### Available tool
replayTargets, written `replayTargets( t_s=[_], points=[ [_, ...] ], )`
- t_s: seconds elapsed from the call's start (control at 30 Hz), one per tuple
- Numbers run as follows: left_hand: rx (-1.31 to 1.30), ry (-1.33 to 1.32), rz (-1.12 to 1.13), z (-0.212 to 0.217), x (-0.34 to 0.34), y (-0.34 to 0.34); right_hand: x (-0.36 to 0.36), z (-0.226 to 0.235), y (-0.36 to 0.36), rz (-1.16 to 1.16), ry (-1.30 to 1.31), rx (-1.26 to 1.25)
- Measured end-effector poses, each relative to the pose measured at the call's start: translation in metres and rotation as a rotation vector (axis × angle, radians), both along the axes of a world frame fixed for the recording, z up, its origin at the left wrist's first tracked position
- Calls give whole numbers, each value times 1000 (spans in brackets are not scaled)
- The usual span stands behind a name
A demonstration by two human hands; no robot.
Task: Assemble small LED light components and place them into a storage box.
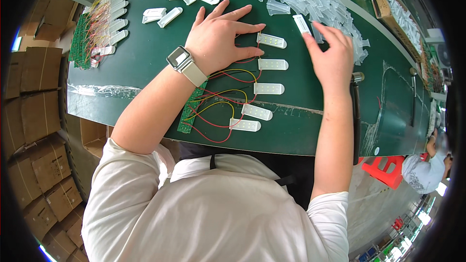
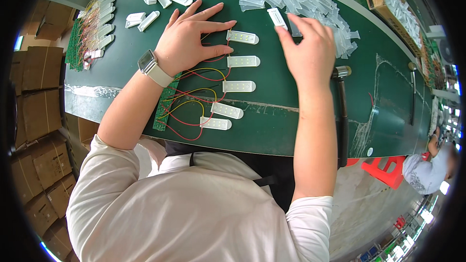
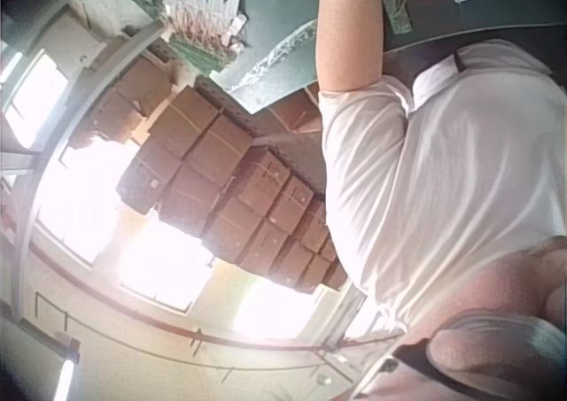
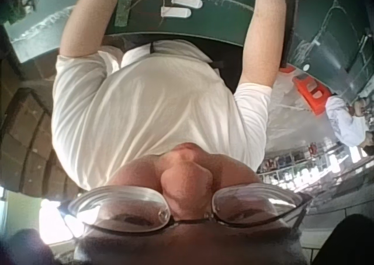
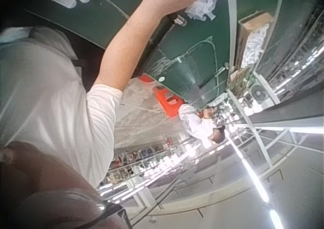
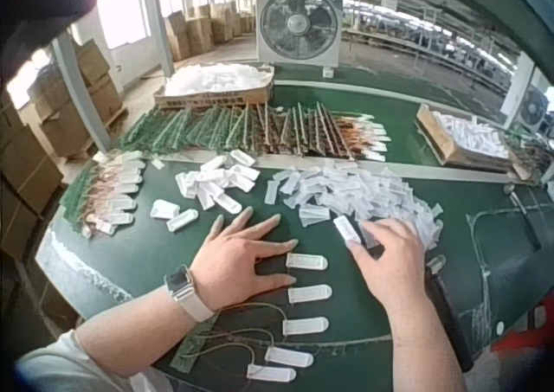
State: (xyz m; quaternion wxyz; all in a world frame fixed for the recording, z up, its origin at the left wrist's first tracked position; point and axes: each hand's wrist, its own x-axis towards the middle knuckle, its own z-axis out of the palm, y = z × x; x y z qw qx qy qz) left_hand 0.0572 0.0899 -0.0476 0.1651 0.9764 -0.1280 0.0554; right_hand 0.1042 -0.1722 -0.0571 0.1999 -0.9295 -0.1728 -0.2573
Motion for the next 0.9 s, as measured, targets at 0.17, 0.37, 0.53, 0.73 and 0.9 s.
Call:
replayTargets(
  t_s=[0.17, 0.37, 0.53, 0.73, 0.9],
  points=[
    [13, 14, 18, 2, -1, 1, 7, -8, 18, 9, -5, -3],
    [-13, -7, 8, 0, 0, -1, 5, -9, 12, -16, 73, 85],
    [-20, -29, 24, -4, -2, 1, -9, 0, 25, 201, 66, 168],
    [-27, -36, 23, -5, -2, -1, -18, 4, 37, 306, 192, 193],
    [-31, -40, 17, -5, -2, 0, -17, 0, 40, 344, 213, 166]
  ],
)
